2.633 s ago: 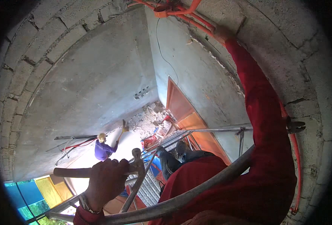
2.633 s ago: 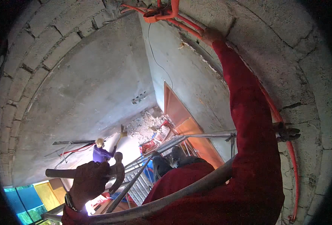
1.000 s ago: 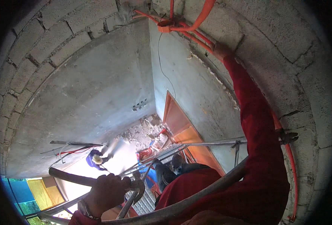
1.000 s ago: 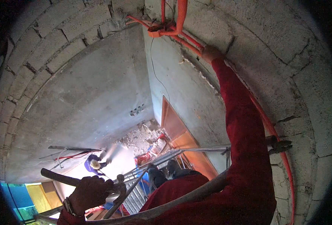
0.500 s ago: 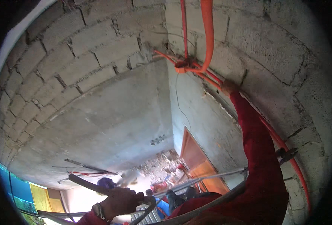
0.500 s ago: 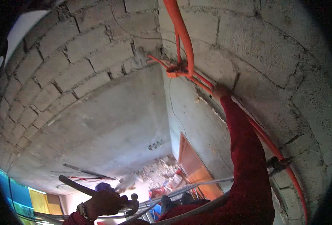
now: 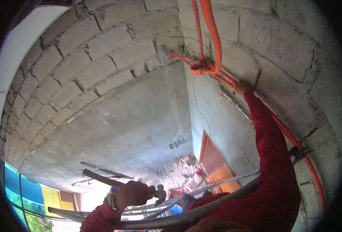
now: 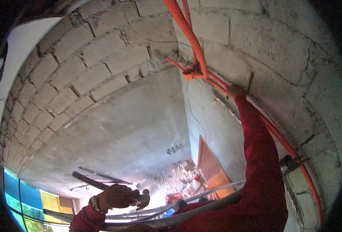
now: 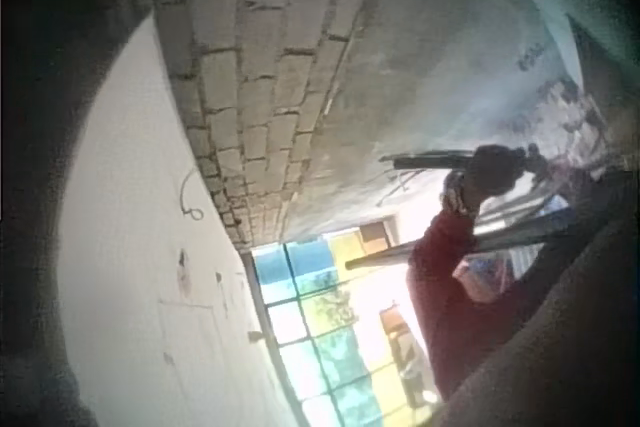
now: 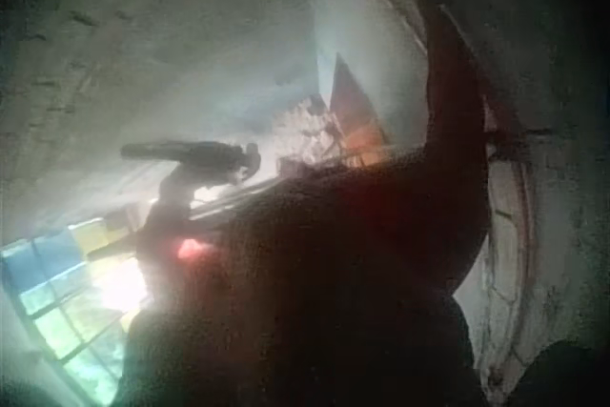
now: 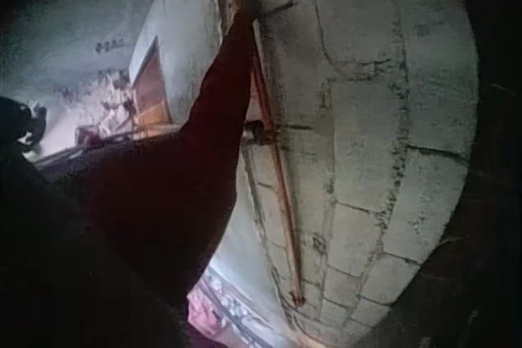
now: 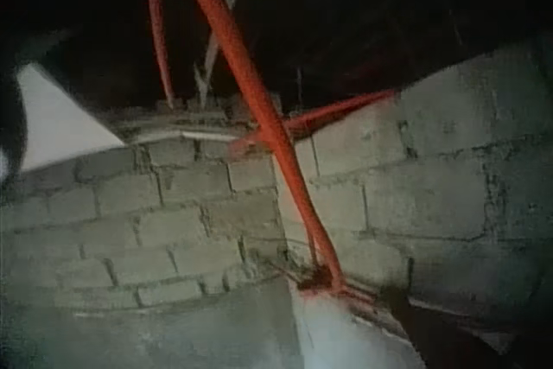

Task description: The person inserts flexible orange conduit into a wall opening and secures it using a hammer and a hand tool while standing on metal scaffolding.

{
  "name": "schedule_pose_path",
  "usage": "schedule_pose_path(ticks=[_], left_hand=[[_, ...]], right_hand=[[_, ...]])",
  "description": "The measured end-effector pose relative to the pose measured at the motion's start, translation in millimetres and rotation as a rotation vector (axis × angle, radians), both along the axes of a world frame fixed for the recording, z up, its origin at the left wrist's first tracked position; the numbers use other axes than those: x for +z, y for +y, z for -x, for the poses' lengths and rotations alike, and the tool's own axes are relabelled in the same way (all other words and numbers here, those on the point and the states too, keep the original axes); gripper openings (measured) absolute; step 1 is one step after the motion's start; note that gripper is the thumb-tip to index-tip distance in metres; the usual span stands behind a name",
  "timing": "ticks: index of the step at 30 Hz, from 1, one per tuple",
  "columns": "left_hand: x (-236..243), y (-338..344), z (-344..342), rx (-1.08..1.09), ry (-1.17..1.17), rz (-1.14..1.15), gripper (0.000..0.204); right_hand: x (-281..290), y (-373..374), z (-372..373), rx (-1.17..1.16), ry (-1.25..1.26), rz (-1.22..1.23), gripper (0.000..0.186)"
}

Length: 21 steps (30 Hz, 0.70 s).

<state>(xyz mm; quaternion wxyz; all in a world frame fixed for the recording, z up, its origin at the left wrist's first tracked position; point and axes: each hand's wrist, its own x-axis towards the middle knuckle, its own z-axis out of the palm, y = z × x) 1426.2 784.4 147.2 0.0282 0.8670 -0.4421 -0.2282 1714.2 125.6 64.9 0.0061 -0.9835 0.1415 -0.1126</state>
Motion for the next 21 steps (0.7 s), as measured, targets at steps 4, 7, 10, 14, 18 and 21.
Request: schedule_pose_path(ticks=[4, 7, 10, 14, 18, 21], left_hand=[[13, -12, 3, -0.010, -0.036, -0.021, 0.017], [9, -11, 6, -0.019, -0.064, -0.106, 0.010], [0, -5, 4, 0.025, 0.011, -0.146, 0.011], [4, -11, 5, 0.061, 0.017, -0.153, 0.013], [6, -13, 1, 0.014, 0.022, -0.143, 0.017], [3, -10, 0, -0.086, 0.008, -0.135, 0.022]], right_hand=[[-7, -9, -9, -0.073, -0.059, 0.037, 0.068], [-9, -17, -9, -0.069, 0.016, -0.006, 0.068], [-10, -6, -7, -0.081, 0.027, 0.010, 0.069], [-10, -9, -10, -0.062, -0.004, 0.069, 0.072], [-5, -11, -6, -0.115, 0.065, 0.040, 0.068], [10, 12, 0, -0.044, 0.105, 0.122, 0.066]])
